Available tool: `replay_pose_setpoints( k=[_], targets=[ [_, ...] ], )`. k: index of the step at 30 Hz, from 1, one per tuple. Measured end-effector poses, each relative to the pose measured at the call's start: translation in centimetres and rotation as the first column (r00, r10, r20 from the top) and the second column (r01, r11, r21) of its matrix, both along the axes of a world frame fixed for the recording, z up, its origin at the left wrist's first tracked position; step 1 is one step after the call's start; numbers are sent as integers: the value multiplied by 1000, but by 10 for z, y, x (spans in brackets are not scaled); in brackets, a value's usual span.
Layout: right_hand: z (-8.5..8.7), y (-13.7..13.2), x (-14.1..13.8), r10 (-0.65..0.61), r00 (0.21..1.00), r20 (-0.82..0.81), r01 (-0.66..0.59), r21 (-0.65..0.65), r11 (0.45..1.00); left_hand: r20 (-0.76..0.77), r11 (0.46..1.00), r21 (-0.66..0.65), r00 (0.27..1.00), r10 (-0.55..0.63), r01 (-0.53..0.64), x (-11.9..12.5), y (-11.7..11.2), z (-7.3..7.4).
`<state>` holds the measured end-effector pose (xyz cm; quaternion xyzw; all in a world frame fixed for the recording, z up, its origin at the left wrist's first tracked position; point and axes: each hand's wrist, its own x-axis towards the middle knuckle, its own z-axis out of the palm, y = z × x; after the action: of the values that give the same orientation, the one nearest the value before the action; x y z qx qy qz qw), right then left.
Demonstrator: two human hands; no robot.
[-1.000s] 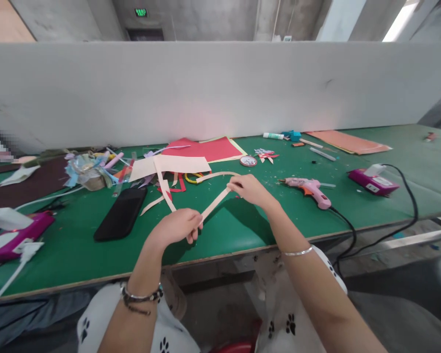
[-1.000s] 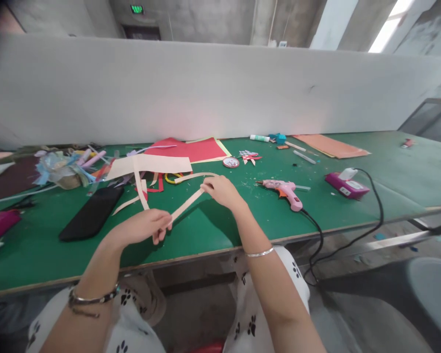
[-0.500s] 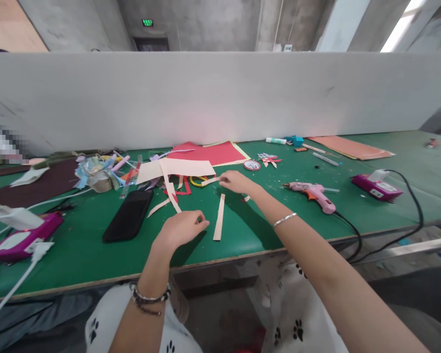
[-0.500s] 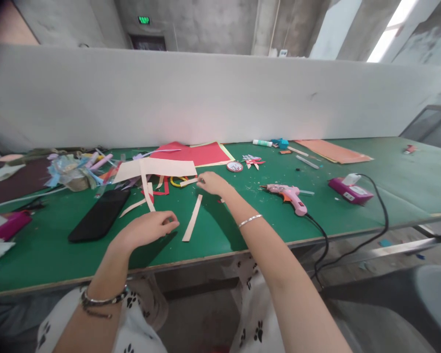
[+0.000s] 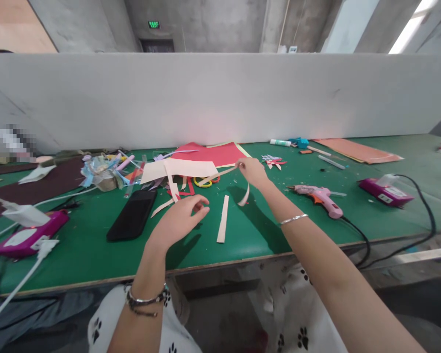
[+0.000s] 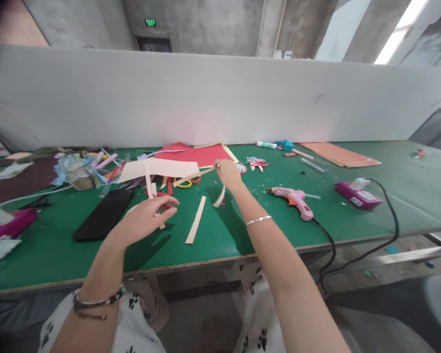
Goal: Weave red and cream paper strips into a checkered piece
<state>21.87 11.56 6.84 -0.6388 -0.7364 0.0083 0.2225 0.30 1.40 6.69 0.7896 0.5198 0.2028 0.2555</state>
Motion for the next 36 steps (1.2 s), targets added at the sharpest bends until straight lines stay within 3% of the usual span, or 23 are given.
replay_pose_setpoints(
  k=[3, 6, 8, 10, 12, 15, 18, 20, 25, 28, 31, 33, 36],
  targets=[
    [19, -16, -2, 124, 987, -100, -115, 87, 990, 152, 985, 173, 988, -8, -18, 3, -2, 2],
    [31, -39, -5, 346, 860, -376, -287, 204, 936, 326, 928, 330, 943, 63, -176, 6, -4, 4],
    [33, -55, -10, 428, 782, -453, -343, 260, 903, 460, 874, 361, 877, 136, -325, 6, -5, 5],
    [31, -68, -16, 470, 739, -483, -385, 269, 883, 568, 870, 319, 810, 142, -376, 5, -4, 4],
    [26, -78, -23, 513, 669, -537, -456, 248, 855, 648, 934, 218, 758, 79, -283, 7, -1, 2],
    [17, -84, -34, 551, 525, -649, -588, 192, 785, 736, 1000, -12, 677, 23, -21, 16, 3, -5],
    [10, -85, -40, 521, 417, -745, -678, 126, 724, 769, 960, -217, 637, 59, 174, 31, 4, -13],
    [6, -85, -40, 476, 384, -791, -692, 95, 716, 779, 924, -302, 619, 98, 235, 39, 3, -16],
    [-2, -82, -36, 337, 385, -859, -584, 56, 810, 801, 904, -333, 586, 122, 267, 46, 1, -22],
    [-5, -79, -35, 319, 376, -870, -512, 92, 854, 742, 918, -333, 661, 114, 215, 48, 1, -24],
    [-8, -77, -34, 296, 367, -882, -500, 82, 862, 671, 926, -353, 725, 153, 131, 50, 2, -23],
    [-9, -76, -32, 302, 418, -857, -488, 69, 870, 640, 930, -352, 752, 156, 107, 49, 1, -20],
    [-9, -76, -28, 364, 581, -728, -483, 50, 874, 537, 945, -317, 836, 109, 80, 46, 0, -15]
  ],
)
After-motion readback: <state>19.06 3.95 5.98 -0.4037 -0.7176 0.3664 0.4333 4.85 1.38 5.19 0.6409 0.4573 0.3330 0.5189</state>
